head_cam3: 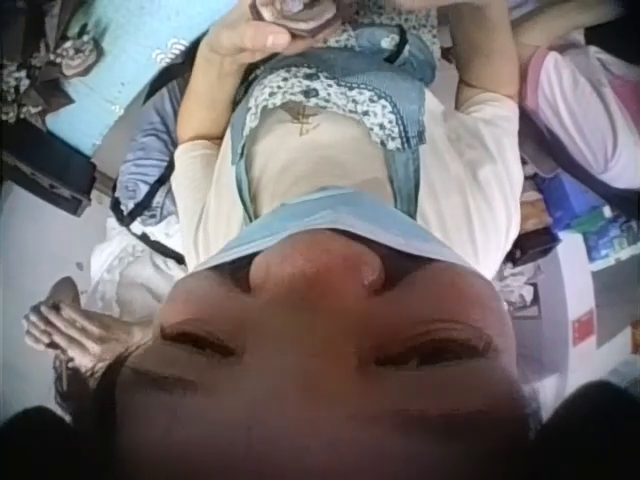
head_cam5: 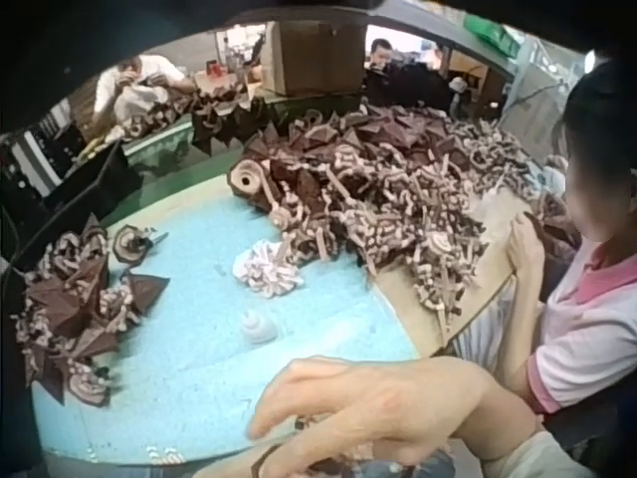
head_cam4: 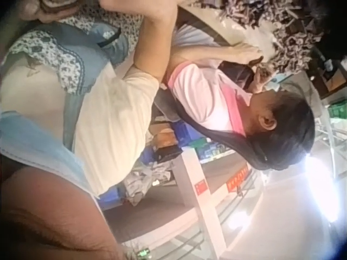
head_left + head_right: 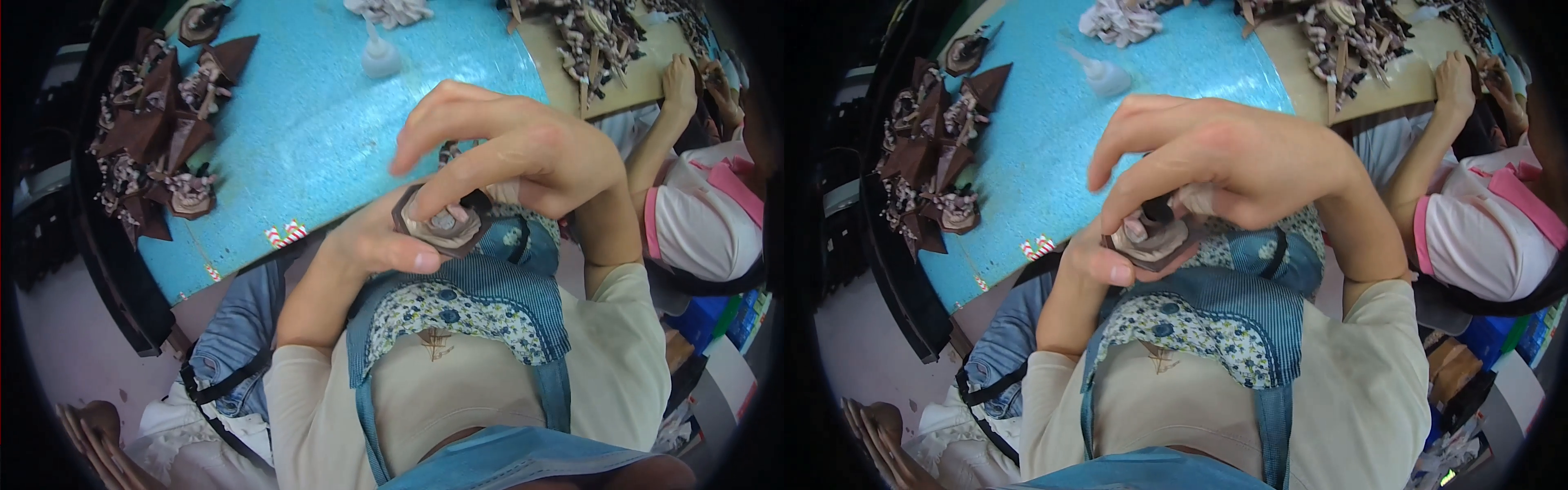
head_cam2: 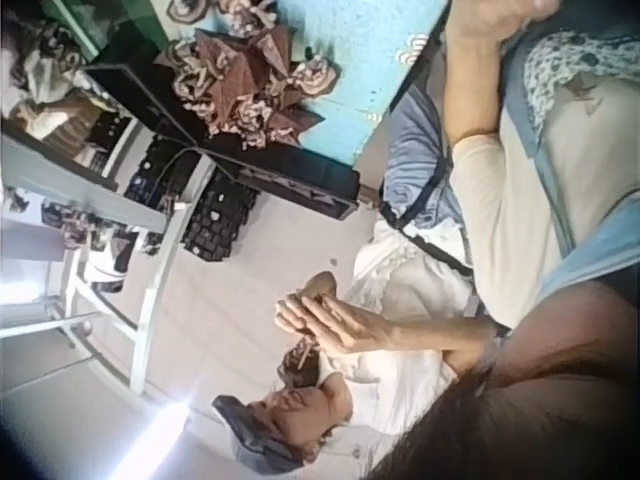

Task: The person assembles figurines by applying glue into hollow bases using a squeeze bottle and inserting miniature figures into the bases by hand.

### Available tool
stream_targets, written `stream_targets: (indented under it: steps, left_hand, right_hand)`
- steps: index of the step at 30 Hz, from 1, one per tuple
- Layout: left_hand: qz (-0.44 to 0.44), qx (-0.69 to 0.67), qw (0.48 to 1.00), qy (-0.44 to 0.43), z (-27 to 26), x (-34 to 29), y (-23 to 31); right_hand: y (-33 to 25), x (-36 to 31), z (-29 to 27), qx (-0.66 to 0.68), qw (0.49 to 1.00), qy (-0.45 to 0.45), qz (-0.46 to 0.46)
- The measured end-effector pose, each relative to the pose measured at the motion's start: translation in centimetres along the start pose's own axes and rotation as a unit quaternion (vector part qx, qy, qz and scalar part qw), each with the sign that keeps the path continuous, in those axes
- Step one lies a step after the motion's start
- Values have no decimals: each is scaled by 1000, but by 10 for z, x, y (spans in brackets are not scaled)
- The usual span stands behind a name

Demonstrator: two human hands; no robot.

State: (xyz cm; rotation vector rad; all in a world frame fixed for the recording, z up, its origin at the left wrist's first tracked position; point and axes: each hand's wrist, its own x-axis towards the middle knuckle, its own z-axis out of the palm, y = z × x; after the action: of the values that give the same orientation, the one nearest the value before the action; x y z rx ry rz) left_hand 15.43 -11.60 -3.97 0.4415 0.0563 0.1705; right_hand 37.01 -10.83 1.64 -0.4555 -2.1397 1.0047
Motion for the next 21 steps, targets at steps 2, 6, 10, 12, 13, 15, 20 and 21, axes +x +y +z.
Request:
stream_targets:
  steps: [2,6,10,12,13,15,20,21]
  left_hand:
    - [61,226,939,253,35,-18,21]
    - [293,512,679,437,46,-70,70]
    - [268,680,187,656,46,-81,126]
    - [175,742,-55,645,22,-83,142]
    - [217,752,-36,621,22,-75,146]
    - [334,761,81,550,25,-40,149]
    - [274,838,250,401,-29,78,201]
    - [251,835,228,434,-58,96,221]
  right_hand:
    - [4,-1,-10,-6,998,63,24]
    - [32,-4,-4,-110,925,306,196]
    - [60,22,27,-230,921,248,195]
    - [62,17,29,-224,915,238,236]
    - [62,16,30,-209,913,219,274]
    - [58,12,30,-163,917,259,256]
    - [36,-2,25,-55,904,342,249]
    - [32,-1,27,-28,898,363,247]
